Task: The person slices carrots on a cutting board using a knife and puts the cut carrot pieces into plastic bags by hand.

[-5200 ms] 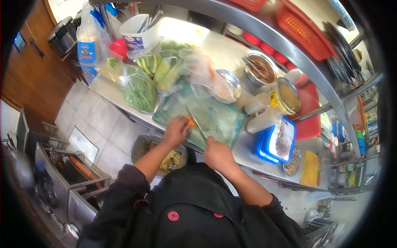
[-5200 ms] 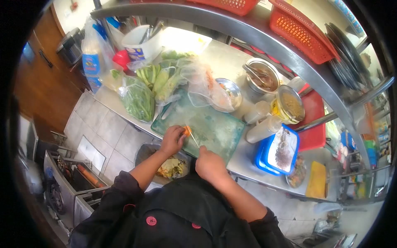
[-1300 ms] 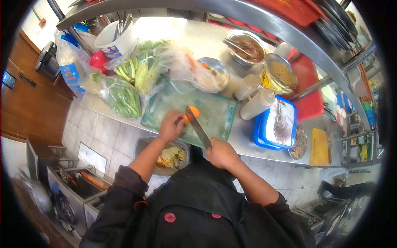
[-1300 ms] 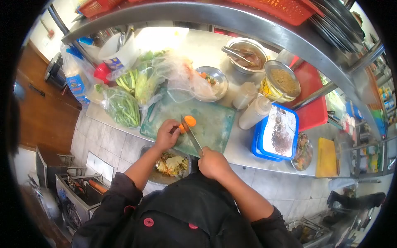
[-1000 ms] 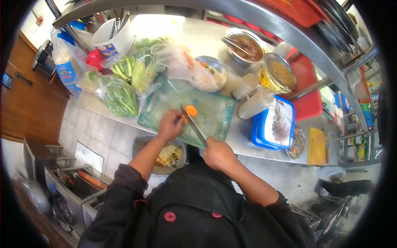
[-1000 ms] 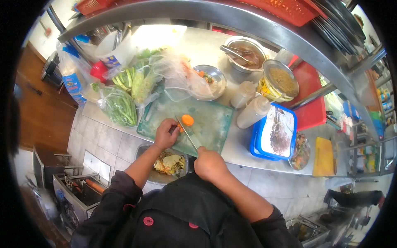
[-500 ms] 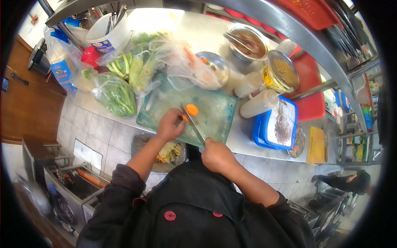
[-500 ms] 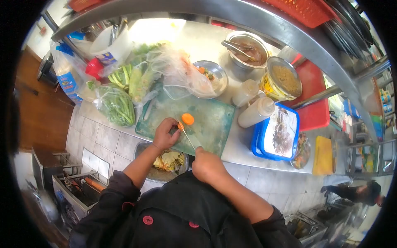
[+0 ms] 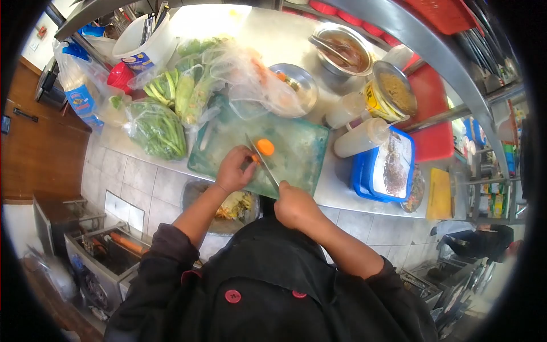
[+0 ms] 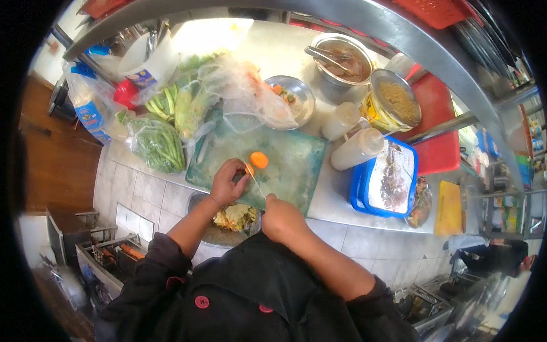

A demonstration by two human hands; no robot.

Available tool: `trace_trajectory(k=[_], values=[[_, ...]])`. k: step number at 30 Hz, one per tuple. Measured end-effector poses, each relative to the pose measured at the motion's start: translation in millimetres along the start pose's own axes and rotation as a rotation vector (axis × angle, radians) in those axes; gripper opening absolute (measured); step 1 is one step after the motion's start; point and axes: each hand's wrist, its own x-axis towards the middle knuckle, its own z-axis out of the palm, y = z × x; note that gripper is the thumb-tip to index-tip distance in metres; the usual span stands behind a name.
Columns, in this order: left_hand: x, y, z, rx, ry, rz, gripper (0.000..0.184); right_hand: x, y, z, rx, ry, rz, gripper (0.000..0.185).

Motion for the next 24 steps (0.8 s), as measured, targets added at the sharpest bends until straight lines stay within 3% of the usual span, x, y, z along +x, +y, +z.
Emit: trace_trajectory(k=[5,8,10,11,13,24], values=[[-4,-5,2,0.101,0.081,0.088,0.027,40,7,23,0.033,0.074,-0.041,0.031],[-10,3,0,0.129,0.075,0.039,0.027,37,11,18,-0.002,0.103,-0.096,0.03],[-21,2,-5,0.107,0.082,-0.22,0.028,28,16,11,-0.016,0.117,-0.083,0.03],[-25,-1,-10,0.113,0.09,-0.219,0.028,23,17,8,-0.023,0.121,-0.064,0.029],[-33,-4,-15,0.304,0.132,0.011,0.029,6,12,-5,-0.031,0.1,-0.036,0.029],[-20,1,-15,0.366,-0.015,0.017,0.027,-17,2,-13,-0.063,0.056,-0.018,0.029]])
